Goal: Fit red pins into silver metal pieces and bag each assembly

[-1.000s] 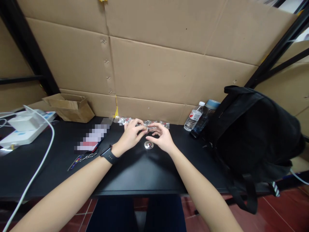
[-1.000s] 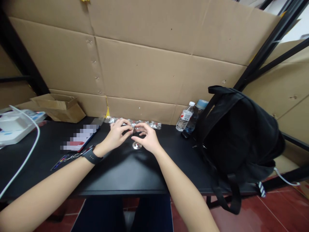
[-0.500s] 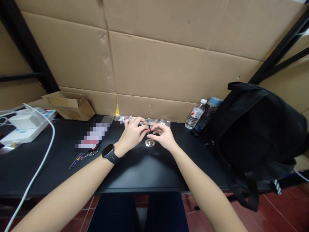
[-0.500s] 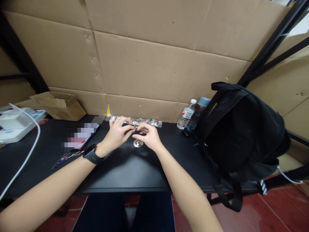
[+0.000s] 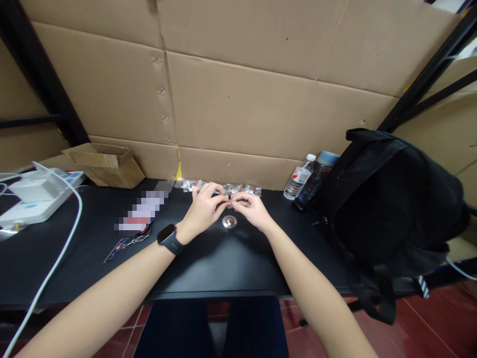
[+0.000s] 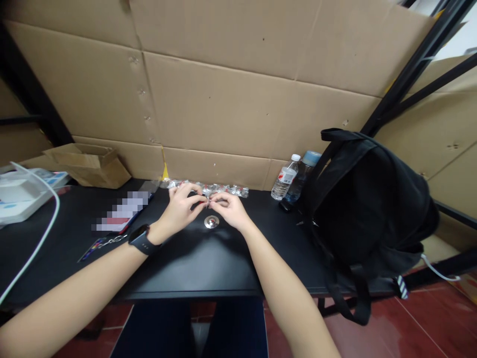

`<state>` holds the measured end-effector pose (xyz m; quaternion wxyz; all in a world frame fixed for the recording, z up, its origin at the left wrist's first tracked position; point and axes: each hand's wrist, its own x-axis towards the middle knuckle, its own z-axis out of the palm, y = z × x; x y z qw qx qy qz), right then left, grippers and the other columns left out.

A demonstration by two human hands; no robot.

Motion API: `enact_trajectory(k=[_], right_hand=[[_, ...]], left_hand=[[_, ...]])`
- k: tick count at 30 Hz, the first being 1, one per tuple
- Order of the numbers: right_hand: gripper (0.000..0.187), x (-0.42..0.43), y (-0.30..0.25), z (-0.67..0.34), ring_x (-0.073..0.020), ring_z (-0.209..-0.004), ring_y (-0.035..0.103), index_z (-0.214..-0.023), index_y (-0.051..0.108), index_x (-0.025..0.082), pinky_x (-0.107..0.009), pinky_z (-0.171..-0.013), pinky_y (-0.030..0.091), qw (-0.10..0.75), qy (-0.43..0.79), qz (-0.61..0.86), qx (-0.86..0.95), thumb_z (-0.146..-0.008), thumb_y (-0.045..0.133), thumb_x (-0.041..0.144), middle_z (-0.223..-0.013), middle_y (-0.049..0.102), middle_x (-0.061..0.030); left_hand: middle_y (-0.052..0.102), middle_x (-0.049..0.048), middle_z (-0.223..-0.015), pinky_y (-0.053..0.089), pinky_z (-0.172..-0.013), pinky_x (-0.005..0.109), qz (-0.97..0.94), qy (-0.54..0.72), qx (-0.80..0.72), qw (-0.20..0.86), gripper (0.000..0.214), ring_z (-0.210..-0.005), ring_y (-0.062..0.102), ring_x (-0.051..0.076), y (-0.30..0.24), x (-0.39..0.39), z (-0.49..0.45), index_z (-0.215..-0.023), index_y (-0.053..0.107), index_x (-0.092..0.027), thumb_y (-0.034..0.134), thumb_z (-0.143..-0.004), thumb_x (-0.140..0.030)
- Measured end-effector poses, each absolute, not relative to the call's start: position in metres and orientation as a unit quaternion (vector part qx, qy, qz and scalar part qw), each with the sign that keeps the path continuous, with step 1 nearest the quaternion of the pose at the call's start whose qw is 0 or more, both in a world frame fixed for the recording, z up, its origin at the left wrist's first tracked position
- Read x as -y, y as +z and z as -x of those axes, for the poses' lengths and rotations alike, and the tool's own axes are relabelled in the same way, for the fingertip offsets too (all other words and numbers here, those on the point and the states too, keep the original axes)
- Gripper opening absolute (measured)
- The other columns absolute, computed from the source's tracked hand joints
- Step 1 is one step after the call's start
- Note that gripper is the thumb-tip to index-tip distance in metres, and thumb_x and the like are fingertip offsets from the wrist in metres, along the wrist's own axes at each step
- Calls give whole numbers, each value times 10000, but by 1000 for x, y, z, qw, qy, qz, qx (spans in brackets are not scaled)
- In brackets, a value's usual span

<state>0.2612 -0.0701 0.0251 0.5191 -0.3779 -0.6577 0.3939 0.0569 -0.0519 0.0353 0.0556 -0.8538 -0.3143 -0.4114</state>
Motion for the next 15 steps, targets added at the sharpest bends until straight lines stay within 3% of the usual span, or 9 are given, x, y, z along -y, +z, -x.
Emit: enact_trajectory(k=[7,12,15], right_hand=[[246,68,25,-266,-209,-981,671,-843,730,192,-342,-830,574,481,330,380,718,-883,706,434,-1088,650,-82],[221,73,31,-266,-225,-1048,641,-808,718,190,-309,-757,554,426,290,410,753,-882,696,397,-1161,627,-92],[219,74,32,-266,-214,-1016,641,-779,712,190,-310,-760,552,402,295,426,755,-875,703,386,-1191,611,-86]], left_hand=[[632,72,-1142,316,-995,466,857,-404,319,29,159,-1135,550,271,36,53,-58,-945,729,-255,595,-970,-337],[633,72,-1161,372,-998,419,856,-414,309,-37,200,-1119,563,243,46,52,-53,-1099,655,-234,526,-1000,-351],[615,79,-1237,374,-1037,442,888,-360,283,-52,335,-1176,532,273,47,49,-47,-1215,635,-261,591,-951,-463]])
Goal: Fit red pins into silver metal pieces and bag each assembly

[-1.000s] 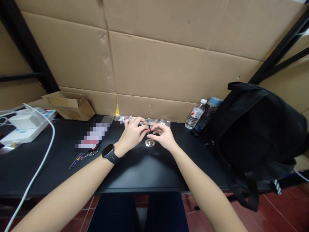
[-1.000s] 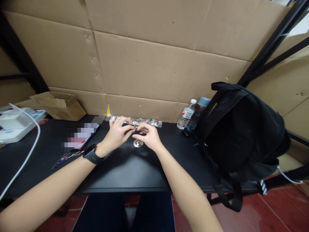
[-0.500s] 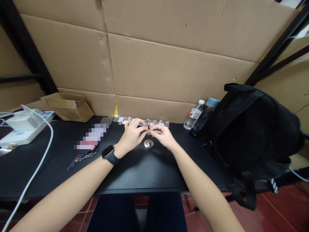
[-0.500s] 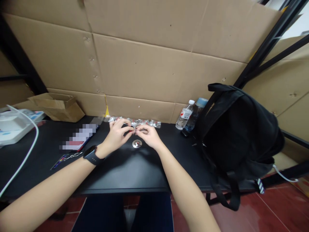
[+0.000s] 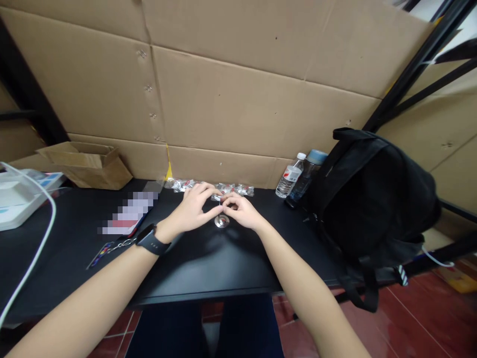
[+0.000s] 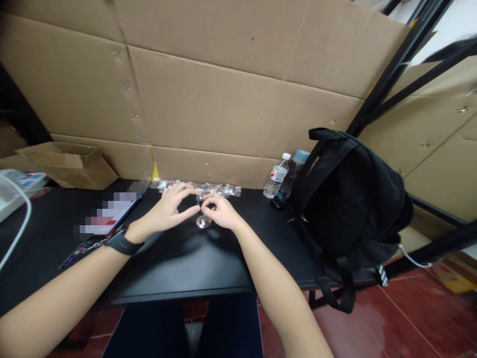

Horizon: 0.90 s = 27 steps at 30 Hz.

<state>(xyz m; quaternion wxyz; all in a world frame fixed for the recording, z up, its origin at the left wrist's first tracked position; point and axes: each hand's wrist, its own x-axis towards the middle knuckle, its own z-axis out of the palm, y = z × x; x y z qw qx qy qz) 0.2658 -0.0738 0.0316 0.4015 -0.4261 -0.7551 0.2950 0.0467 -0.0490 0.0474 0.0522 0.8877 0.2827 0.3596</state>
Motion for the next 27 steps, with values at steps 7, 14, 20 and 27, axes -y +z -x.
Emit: enact_trajectory(k=[7,14,20,27], right_hand=[[165,70,28,-269,-195,-980,639,-781,726,189,-312,-772,545,395,294,443,750,-864,713,331,-1191,604,-79],[133,69,27,-272,-175,-950,639,-805,733,184,-299,-765,531,408,274,442,750,-858,705,303,-1189,601,-79],[101,70,29,-271,-171,-935,637,-782,729,184,-305,-778,527,399,259,447,758,-843,698,259,-1192,606,-75],[83,70,31,-274,-198,-1006,635,-788,732,188,-304,-780,518,401,241,447,762,-833,693,246,-1179,617,-77]], left_hand=[[624,67,-1266,350,-1044,508,-923,263,-276,46,389,-1211,496,314,38,44,-42,-1196,662,-297,661,-870,-510],[651,69,-1223,365,-1004,487,-922,264,-277,57,370,-1176,503,301,40,47,-47,-1157,690,-299,589,-924,-568],[660,57,-1188,370,-1001,472,-917,272,-288,57,271,-1174,509,291,34,41,-45,-1113,725,-313,576,-952,-470],[656,54,-1215,363,-1041,487,-911,292,-285,56,267,-1181,510,286,35,41,-46,-1142,720,-314,600,-934,-433]])
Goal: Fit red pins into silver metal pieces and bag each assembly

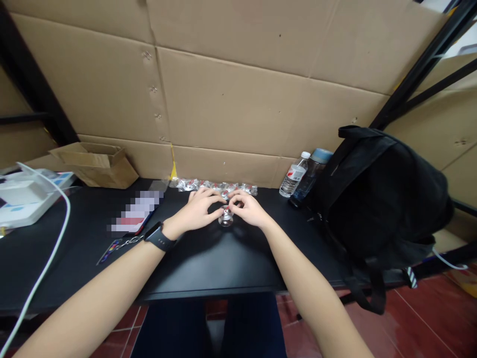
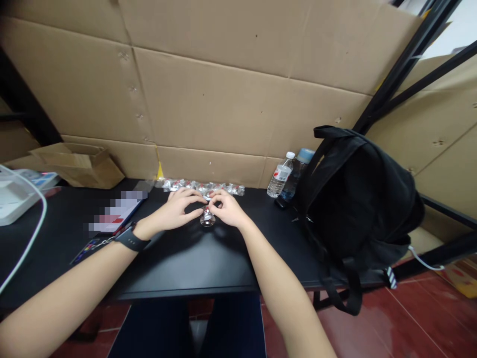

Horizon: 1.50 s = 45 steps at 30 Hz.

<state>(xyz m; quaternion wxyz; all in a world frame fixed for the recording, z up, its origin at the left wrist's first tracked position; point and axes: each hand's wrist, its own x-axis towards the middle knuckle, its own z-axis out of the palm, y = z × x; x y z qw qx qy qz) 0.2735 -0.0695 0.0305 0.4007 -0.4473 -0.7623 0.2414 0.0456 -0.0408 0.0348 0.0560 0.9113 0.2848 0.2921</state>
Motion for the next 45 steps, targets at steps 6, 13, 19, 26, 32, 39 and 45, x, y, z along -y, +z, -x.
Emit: enact_trajectory(k=[6,13,19,26,32,39,45], right_hand=[[49,73,33,-271,-213,-1086,614,-764,718,192,-324,-858,493,390,216,444,778,-805,692,190,-1210,615,-70],[66,73,29,-264,-208,-1078,621,-800,728,199,-317,-845,508,384,241,429,781,-846,681,203,-1219,612,-67],[90,71,27,-267,-187,-988,626,-837,720,194,-290,-788,503,377,200,438,792,-889,661,238,-1122,636,-71],[184,75,26,-274,-131,-744,587,-938,744,180,-234,-705,440,208,165,433,861,-763,798,194,-846,669,-10],[145,76,24,-267,-133,-793,627,-940,768,209,-220,-713,417,169,133,480,850,-833,709,131,-888,717,-21],[129,83,33,-263,-181,-913,660,-931,769,268,-237,-669,392,120,68,546,826,-888,663,206,-989,744,-19],[77,80,31,-267,-194,-928,660,-902,752,266,-248,-659,398,115,70,563,816,-876,691,227,-992,734,-18]], left_hand=[[639,56,-1267,372,-998,508,-921,245,-294,68,263,-1216,472,325,32,44,-48,-1078,747,-339,639,-910,-510],[636,46,-1256,356,-1008,521,-917,250,-301,75,204,-1229,457,325,32,42,-46,-975,766,-320,669,-897,-482],[655,38,-1201,334,-1003,510,-914,259,-308,59,132,-1205,472,313,28,35,-45,-921,770,-302,684,-900,-400],[666,58,-1112,294,-1009,489,-921,236,-310,-20,91,-1200,466,315,23,26,-36,-845,757,-253,685,-885,-292],[678,70,-1037,299,-971,470,-921,199,-329,-58,104,-1130,505,305,22,26,-30,-802,735,-230,672,-885,-238],[674,93,-996,310,-938,492,-912,151,-368,-101,177,-1092,516,320,22,29,-27,-764,702,-198,613,-916,-199],[666,117,-1011,306,-947,524,-901,150,-392,-107,168,-1109,521,351,28,34,-27,-756,695,-181,611,-901,-170]])
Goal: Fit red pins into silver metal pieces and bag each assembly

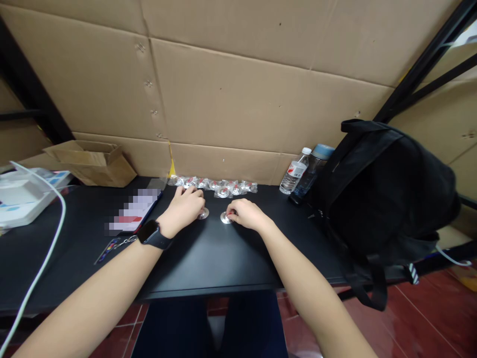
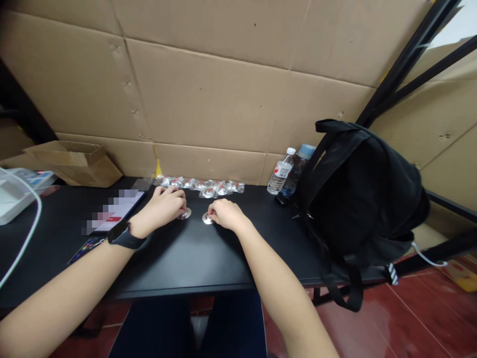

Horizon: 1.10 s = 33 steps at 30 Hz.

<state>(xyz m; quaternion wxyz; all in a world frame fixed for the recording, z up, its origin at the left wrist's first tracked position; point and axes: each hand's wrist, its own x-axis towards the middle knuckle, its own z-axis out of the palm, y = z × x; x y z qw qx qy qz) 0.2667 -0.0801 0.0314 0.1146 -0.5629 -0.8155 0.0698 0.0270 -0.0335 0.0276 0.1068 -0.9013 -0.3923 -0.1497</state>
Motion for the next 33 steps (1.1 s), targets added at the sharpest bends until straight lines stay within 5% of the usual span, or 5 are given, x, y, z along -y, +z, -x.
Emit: enact_trajectory(k=[6,14,22,26,33], right_hand=[[56,78,25,-272,-214,-1017,618,-875,693,198,-283,-772,468,151,49,537,829,-898,644,182,-1077,660,-76],[70,67,20,-277,-225,-1136,555,-918,629,189,-400,-1018,453,340,43,471,813,-955,570,191,-1144,576,-98],[146,72,32,-271,-201,-1063,595,-912,651,195,-291,-772,531,474,125,449,747,-960,579,312,-1135,578,-97],[173,76,31,-260,-205,-1126,610,-907,642,193,-306,-851,547,470,194,443,738,-956,584,348,-1226,614,-103],[269,70,16,-255,-143,-829,709,-987,623,208,-272,-712,609,506,398,412,645,-869,685,442,-1154,669,-53]], left_hand=[[663,139,-1061,318,-980,547,904,-156,384,100,182,-1161,505,362,23,32,-30,-783,694,-187,574,-920,-188],[590,63,-1317,364,-1018,519,888,-250,383,-44,246,-1248,478,311,19,18,-37,-910,664,-245,454,-1005,-330],[626,72,-1134,393,-1077,422,851,-380,310,-190,270,-1132,547,228,5,4,-48,-918,622,-217,453,-1013,-405],[645,76,-1062,435,-1042,386,837,-410,276,-235,276,-1068,581,213,5,10,-57,-912,624,-206,457,-1016,-400],[658,74,-1140,412,-1077,410,842,-389,312,-207,238,-1123,585,221,-2,11,-59,-958,666,-215,523,-989,-403]])
